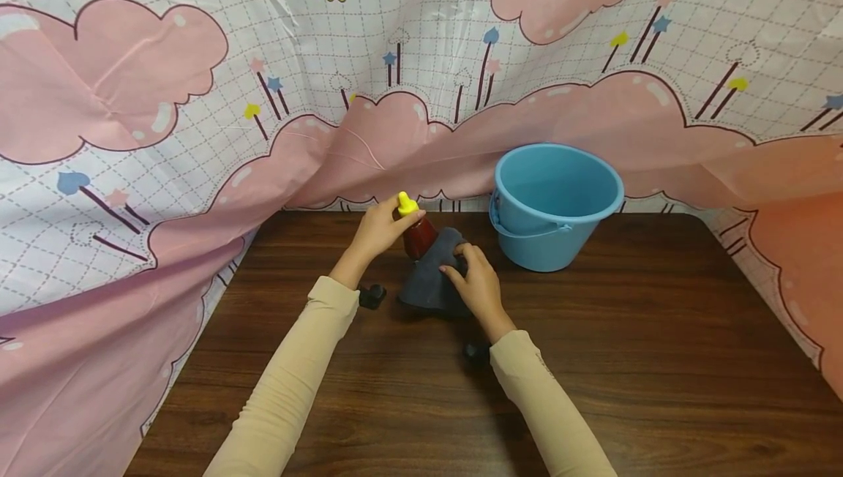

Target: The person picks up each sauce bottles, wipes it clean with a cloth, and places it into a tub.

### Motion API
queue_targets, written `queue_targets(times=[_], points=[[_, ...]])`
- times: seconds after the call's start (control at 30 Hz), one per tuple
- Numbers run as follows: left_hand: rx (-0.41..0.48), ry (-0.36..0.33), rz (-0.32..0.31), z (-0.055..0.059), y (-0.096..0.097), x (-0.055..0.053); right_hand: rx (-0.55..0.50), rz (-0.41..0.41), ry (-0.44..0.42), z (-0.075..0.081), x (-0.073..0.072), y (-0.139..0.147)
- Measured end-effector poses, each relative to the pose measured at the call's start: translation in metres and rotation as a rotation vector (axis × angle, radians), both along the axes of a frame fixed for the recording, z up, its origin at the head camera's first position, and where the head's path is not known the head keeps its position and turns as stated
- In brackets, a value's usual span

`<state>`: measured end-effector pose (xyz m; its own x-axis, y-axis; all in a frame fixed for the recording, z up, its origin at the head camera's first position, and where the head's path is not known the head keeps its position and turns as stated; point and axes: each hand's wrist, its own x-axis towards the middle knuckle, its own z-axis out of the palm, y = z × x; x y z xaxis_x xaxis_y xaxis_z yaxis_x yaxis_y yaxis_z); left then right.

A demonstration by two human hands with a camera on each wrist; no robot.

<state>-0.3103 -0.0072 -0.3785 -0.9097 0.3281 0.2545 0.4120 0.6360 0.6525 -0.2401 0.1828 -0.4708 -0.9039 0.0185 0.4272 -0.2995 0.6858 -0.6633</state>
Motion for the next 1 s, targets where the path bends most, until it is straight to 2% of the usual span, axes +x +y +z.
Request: queue_targets(times=[0.2, 0.37, 0.5, 0.77, 0.87, 1.0], points=[[-0.007, 0.009, 0.011, 0.000, -0.001, -0.001, 0.014, 0.001, 0.051, -0.004, -0.002, 0.000], [0.002, 0.003, 0.016, -0.001, -0.002, -0.001, -0.004, -0.003, 0.083, 0.000, -0.002, -0.001], [0.018, -0.006, 0.014, -0.001, -0.003, 0.000, -0.034, -0.015, 0.122, 0.010, -0.004, -0.003], [0.004, 0.004, -0.013, -0.003, 0.000, -0.003, -0.055, 0.004, 0.191, 0.042, -0.010, -0.011], [-0.006, 0.006, -0.007, -0.003, 0.000, -0.003, -0.035, 0.022, 0.162, 0.050, -0.011, -0.014], [-0.018, 0.001, -0.002, -0.002, 0.000, -0.002, 0.003, 0.027, 0.066, 0.053, -0.010, -0.016]])
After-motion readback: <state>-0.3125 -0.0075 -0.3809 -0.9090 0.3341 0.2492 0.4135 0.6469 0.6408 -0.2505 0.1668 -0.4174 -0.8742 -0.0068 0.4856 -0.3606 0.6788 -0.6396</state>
